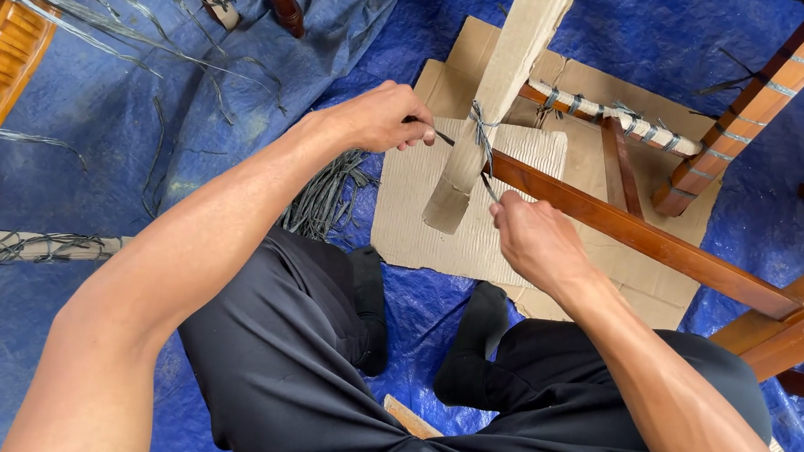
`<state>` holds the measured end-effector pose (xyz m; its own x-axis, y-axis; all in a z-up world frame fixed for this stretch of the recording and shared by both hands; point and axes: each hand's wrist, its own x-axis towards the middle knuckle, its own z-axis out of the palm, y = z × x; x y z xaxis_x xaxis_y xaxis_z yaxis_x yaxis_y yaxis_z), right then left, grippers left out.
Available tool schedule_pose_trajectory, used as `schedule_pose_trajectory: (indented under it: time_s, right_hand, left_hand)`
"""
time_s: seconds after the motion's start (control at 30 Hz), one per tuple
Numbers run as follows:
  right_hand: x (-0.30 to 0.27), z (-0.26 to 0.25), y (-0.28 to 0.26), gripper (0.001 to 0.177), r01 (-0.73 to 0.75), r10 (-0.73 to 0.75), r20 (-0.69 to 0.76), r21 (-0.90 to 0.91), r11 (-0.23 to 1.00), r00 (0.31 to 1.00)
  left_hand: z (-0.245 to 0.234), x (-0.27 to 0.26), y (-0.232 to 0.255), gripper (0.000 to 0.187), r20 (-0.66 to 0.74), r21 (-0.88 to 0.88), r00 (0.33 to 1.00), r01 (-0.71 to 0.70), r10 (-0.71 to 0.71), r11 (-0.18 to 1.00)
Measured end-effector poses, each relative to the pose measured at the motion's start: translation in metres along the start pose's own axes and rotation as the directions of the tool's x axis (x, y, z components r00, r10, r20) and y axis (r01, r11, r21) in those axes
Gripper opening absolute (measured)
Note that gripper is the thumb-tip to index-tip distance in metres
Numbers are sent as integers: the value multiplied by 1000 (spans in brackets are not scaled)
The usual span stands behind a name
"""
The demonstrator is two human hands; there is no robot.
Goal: Wrapping furniture legs with cardboard and securing them with plastic ties.
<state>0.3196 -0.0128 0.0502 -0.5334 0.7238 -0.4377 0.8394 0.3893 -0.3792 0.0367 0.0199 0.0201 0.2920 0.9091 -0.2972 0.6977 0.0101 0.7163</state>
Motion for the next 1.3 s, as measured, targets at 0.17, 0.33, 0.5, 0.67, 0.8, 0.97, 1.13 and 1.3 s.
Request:
schedule_pose_trajectory:
  time_s: [0.17,0.33,0.5,0.67,0.8,0.97,1.13,1.3]
  right_hand:
    - [-5,-13,0,34,2,-14,-102,-113,994,995]
    - [4,16,16,23,216,-274,-213,-256,942,938]
    - [6,20,2,13,361,-645,-388,-589,723,659]
    - [11,14,-11,12,481,-591,-466,-343,807,659]
    - [24,28,-5,11,519,-422,-508,59,853,751]
    - [27,26,-12,8,506,-364,-480,205,838,798]
    - [31,26,-20,19,449,-258,-477,344,825,840]
    - [44,36,-11,16,467,-270,-516,299,832,813]
  left_hand:
    - [-22,-24,20,23,-16,138,999,40,-38,990]
    - [-7,-39,55,29,40,324,994,84,-102,942]
    - [50,-32,44,16,-36,630,999,10,17,777]
    - [81,-27,33,15,-39,734,998,-5,49,679]
    - [78,-34,46,12,9,714,998,-54,68,698]
    - [74,-48,63,13,36,651,994,-98,99,753]
    - [56,-58,73,19,60,536,990,-140,127,832]
    - [47,-64,79,19,30,365,973,-223,228,904]
